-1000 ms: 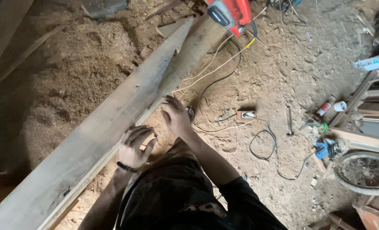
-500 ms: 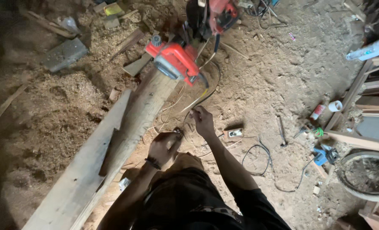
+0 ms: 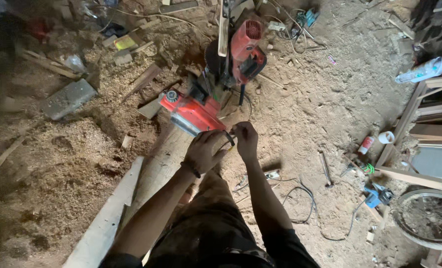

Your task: The person measures and marks a wooden beam using a measuring tape and a pencil, and later handles the beam while checking its dimensions and quality in a workshop.

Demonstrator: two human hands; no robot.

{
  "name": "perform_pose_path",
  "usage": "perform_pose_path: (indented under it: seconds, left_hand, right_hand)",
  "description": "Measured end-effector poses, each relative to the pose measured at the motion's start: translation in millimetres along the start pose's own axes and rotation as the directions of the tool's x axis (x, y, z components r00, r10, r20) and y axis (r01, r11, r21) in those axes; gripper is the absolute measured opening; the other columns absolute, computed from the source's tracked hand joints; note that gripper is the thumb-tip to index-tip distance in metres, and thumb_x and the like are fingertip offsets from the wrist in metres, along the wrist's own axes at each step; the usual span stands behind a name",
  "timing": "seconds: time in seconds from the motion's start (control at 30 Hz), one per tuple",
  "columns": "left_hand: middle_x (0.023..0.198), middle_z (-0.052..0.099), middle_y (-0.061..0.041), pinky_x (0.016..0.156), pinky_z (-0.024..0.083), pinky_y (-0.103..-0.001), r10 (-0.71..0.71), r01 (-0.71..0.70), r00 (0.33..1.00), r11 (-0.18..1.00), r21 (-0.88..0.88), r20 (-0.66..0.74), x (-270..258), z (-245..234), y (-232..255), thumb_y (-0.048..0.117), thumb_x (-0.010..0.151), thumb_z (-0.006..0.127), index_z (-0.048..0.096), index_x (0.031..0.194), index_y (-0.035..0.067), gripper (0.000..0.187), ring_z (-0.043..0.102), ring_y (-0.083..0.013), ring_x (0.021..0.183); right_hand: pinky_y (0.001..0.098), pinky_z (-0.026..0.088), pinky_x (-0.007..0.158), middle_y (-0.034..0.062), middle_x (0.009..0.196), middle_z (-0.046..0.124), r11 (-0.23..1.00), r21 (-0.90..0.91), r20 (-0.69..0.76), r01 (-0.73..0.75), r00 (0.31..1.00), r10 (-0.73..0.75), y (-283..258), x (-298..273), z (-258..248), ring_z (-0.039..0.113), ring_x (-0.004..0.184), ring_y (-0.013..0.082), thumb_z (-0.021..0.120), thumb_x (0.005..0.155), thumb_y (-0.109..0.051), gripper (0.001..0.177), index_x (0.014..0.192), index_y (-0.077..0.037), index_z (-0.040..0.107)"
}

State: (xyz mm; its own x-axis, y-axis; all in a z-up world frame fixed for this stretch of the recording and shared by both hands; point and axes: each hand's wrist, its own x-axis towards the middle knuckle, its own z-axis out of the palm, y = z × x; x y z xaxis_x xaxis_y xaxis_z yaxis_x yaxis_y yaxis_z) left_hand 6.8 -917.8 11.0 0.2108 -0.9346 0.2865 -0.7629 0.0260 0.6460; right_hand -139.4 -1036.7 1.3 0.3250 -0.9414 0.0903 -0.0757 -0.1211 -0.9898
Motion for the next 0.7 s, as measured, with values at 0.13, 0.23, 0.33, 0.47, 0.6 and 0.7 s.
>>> perform_pose_path:
  seconds: [0.13, 0.23, 0.33, 0.47, 0.6, 0.7]
  left_hand:
    - [0.115, 0.070, -0.006, 0.088, 0.058, -0.044, 0.026, -0.028, 0.991, 0.999, -0.017, -0.133, 34, 8, -1, 0.047, 0.092, 0.069, 0.070, 0.124, 0.025, 0.039, 0.069, -0.0294, 0.110]
    - [0.115, 0.072, -0.007, 0.087, 0.059, -0.042, 0.061, -0.079, 0.980, 0.993, -0.086, -0.192, 71, 7, 1, 0.028, 0.075, 0.075, 0.071, 0.119, 0.021, 0.045, 0.070, -0.0279, 0.107]
    - [0.112, 0.073, 0.000, 0.089, 0.058, -0.035, 0.024, -0.037, 0.968, 0.998, -0.047, -0.250, 120, 16, 12, 0.025, 0.069, 0.080, 0.072, 0.118, 0.024, 0.049, 0.070, -0.0203, 0.106]
    - [0.090, 0.072, -0.006, 0.074, 0.060, -0.042, -0.198, 0.158, 0.964, 0.963, -0.216, -0.175, 179, 42, 18, 0.029, 0.077, 0.081, 0.073, 0.120, 0.019, 0.045, 0.073, -0.0282, 0.090]
    - [0.124, 0.069, -0.011, 0.087, 0.058, -0.056, -0.449, 0.457, 0.888, 0.831, -0.318, 0.103, 193, 73, 9, 0.048, 0.085, 0.071, 0.065, 0.135, 0.029, 0.054, 0.065, -0.0367, 0.117]
    - [0.120, 0.070, -0.014, 0.090, 0.057, -0.054, -0.510, 0.506, 0.857, 0.810, -0.296, 0.072, 197, 62, 18, 0.034, 0.085, 0.075, 0.067, 0.131, 0.023, 0.048, 0.067, -0.0386, 0.114]
  right_hand:
    - [0.0410, 0.063, 0.072, 0.0189, 0.083, 0.066, 0.999, 0.038, -0.051, 0.039, 0.998, -0.037, 13, 72, -28, 0.072, 0.075, 0.0265, 0.066, 0.100, 0.002, 0.006, 0.097, 0.005, 0.061]
    - [0.0382, 0.063, 0.069, 0.0166, 0.082, 0.065, 0.995, 0.026, -0.116, 0.100, 0.989, -0.096, 5, 155, -44, 0.071, 0.074, 0.0244, 0.072, 0.096, 0.001, 0.007, 0.095, 0.002, 0.065]
    - [0.0380, 0.061, 0.070, 0.0199, 0.091, 0.064, 0.974, -0.046, -0.108, 0.222, 0.968, -0.226, -2, 260, -48, 0.067, 0.080, 0.0240, 0.075, 0.095, -0.009, 0.015, 0.099, 0.002, 0.066]
    - [0.0394, 0.053, 0.073, 0.0163, 0.109, 0.064, 0.921, -0.361, -0.055, -0.147, 0.989, 0.137, 16, 379, -36, 0.059, 0.091, 0.0290, 0.074, 0.090, -0.021, 0.043, 0.130, -0.016, 0.060]
    - [0.0606, 0.051, 0.101, 0.0358, 0.125, 0.061, 0.779, -0.615, 0.157, -0.125, 0.948, 0.276, 38, 453, -14, 0.059, 0.120, 0.0553, 0.078, 0.081, -0.042, 0.070, 0.142, -0.016, 0.057]
    - [0.0543, 0.048, 0.110, 0.0278, 0.130, 0.063, 0.610, -0.791, 0.250, -0.048, 0.885, 0.394, 20, 470, 7, 0.059, 0.126, 0.0469, 0.083, 0.079, -0.042, 0.070, 0.136, -0.010, 0.057]
